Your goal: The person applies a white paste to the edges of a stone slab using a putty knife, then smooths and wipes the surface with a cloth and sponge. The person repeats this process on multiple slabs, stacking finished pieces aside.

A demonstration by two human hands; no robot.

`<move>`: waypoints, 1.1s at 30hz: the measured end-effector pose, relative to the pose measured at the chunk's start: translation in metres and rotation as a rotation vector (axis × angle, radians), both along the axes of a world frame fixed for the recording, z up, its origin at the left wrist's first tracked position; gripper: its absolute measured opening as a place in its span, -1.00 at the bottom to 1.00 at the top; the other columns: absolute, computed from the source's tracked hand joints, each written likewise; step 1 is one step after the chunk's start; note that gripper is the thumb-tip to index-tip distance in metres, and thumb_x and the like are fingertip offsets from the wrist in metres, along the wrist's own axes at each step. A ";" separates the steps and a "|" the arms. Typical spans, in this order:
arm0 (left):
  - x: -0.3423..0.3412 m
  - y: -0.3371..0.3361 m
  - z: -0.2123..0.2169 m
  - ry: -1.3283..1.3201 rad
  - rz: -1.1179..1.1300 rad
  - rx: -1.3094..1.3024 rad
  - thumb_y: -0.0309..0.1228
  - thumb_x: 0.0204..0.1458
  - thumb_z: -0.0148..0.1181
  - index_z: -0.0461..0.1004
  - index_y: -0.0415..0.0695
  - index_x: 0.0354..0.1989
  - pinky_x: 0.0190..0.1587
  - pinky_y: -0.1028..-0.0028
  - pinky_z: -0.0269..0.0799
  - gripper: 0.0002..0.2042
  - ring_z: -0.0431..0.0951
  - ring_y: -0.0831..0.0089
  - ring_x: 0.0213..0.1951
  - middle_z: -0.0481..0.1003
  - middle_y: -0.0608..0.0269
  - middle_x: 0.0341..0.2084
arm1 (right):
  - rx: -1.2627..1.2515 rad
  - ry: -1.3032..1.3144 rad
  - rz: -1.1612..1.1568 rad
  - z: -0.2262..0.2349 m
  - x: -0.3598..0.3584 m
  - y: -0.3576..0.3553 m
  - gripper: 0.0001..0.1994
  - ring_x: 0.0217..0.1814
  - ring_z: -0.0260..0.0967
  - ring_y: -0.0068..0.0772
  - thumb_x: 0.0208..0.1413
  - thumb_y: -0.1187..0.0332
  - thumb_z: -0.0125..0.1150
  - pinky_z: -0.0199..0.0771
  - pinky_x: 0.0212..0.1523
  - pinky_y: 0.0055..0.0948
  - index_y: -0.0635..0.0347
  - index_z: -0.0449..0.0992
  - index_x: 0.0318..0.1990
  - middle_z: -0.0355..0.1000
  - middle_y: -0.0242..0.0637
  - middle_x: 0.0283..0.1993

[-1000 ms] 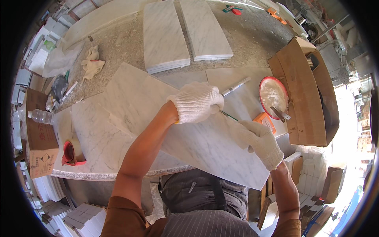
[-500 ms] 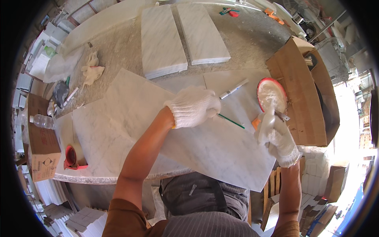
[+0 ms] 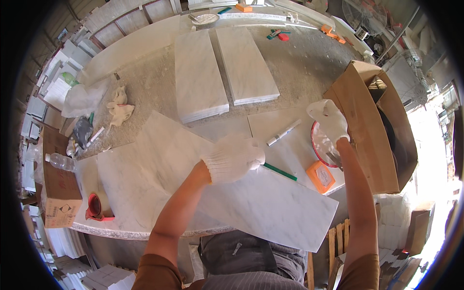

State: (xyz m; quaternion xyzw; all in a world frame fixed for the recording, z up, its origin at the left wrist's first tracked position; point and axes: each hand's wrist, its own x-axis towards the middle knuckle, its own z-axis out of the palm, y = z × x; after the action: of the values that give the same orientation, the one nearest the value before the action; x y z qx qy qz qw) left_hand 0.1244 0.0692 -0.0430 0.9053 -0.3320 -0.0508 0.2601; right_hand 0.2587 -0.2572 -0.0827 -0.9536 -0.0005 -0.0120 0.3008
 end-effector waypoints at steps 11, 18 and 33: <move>-0.001 0.003 -0.010 -0.115 -0.004 0.037 -0.33 0.15 0.13 0.60 0.09 -0.32 -0.11 0.21 0.45 -0.89 0.53 0.20 -0.15 0.54 0.31 -0.28 | -0.326 0.119 0.024 -0.025 0.032 0.004 -0.44 0.15 0.50 0.06 0.01 -0.13 0.24 0.44 0.19 -0.10 0.00 0.59 0.07 0.58 -0.01 0.03; 0.000 0.000 -0.009 -0.067 0.025 -0.014 -0.33 0.15 0.14 0.60 0.08 -0.33 -0.09 0.20 0.44 -0.90 0.53 0.17 -0.14 0.55 0.35 -0.27 | -0.282 0.036 -0.011 -0.011 0.028 -0.012 -0.32 0.28 0.42 0.08 -0.02 -0.10 0.32 0.41 0.26 -0.12 0.12 0.52 0.21 0.50 0.03 0.19; 0.003 0.006 -0.006 -0.047 -0.058 -0.052 -0.47 0.01 0.20 0.61 -0.06 -0.41 -0.19 0.16 0.50 -0.93 0.59 0.10 -0.26 0.53 0.15 -0.38 | 0.237 -0.074 0.570 0.043 -0.266 0.039 -0.58 0.00 0.54 -0.02 -0.09 0.55 0.39 0.51 0.07 -0.22 0.21 0.57 0.01 0.56 -0.15 -0.07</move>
State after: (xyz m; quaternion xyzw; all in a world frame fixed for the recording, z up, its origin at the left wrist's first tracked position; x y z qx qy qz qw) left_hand 0.1269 0.0753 -0.0494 0.8892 -0.3654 -0.0284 0.2739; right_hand -0.0072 -0.2185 -0.0394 -0.8722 -0.2774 0.0383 0.4011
